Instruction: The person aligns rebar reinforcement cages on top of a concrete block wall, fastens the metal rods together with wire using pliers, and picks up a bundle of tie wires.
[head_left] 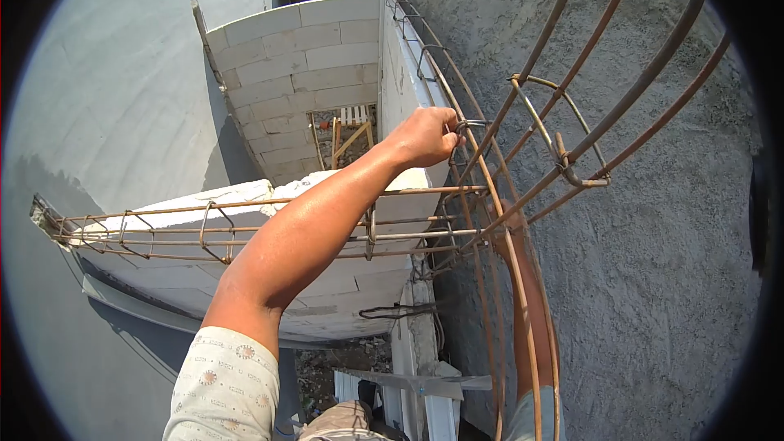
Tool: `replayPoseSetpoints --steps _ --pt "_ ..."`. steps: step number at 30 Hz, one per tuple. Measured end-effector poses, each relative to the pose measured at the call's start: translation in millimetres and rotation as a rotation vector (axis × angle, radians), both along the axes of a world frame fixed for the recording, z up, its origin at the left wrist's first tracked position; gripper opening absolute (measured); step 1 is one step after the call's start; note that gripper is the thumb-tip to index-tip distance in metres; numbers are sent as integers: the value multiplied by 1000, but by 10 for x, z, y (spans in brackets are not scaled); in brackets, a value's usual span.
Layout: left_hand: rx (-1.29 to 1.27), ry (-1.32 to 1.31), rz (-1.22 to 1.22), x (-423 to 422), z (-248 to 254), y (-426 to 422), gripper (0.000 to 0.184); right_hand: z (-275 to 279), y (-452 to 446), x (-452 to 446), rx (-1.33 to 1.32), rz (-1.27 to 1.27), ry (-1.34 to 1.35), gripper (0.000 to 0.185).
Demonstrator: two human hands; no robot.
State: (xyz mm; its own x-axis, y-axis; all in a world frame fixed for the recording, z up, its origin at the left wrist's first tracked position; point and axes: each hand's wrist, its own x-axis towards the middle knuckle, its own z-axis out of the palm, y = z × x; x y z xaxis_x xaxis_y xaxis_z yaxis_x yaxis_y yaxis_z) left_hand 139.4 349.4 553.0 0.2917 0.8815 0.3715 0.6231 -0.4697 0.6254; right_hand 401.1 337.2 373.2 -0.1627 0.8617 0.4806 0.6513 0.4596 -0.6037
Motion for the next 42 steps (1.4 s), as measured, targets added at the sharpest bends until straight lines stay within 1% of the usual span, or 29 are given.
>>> replayPoseSetpoints --steps 1,4,5,7,11,14,17,21,24,25,28,29,32,33,34,36,40,42 --pt "-30 -68 -7 -11 -96 81 16 -43 -46 172 -105 -72 -79 23" --pt "-39 -43 2 -11 -49 31 18 242 -298 500 -150 -98 -42 23" --pt "-62 15 24 -13 21 -20 16 299 -335 565 -92 -103 -61 23" --pt "-39 10 13 -22 -11 5 16 393 -421 669 21 -113 -94 23" --pt "-29 -32 -25 -49 -100 111 17 920 -522 727 -2 -96 -297 26" --pt "-19 -33 -35 -50 -112 123 18 1273 -296 675 -56 -88 -466 25" --pt "-7 -28 -26 -54 -120 136 18 1657 -84 504 31 46 -668 21" --pt "25 -75 -2 -63 -52 77 19 1916 339 309 -118 171 -855 24" --pt "36 -69 21 -75 -46 60 20 1951 491 150 2 429 -818 28" --pt "60 -57 28 -73 -49 66 21 1941 500 103 124 453 -856 24" --pt "92 -17 40 -90 -57 77 22 1940 463 -192 210 424 -962 21" --pt "100 6 45 -96 -55 91 23 1887 473 -244 160 310 -1078 22" --pt "167 78 85 -59 -69 84 25 1695 404 -196 33 149 -990 20" --pt "180 78 88 -62 -70 70 25 1637 295 -175 77 187 -894 21" --pt "193 77 98 -86 -66 68 25 1673 366 -204 75 165 -910 22" --pt "130 76 104 -57 -60 27 23 1648 370 -121 31 97 -921 23" --pt "171 112 134 -131 -1 122 22 1661 327 -91 222 282 -857 25" --pt "191 111 123 -84 -61 109 22 1557 549 -66 66 181 -985 26"
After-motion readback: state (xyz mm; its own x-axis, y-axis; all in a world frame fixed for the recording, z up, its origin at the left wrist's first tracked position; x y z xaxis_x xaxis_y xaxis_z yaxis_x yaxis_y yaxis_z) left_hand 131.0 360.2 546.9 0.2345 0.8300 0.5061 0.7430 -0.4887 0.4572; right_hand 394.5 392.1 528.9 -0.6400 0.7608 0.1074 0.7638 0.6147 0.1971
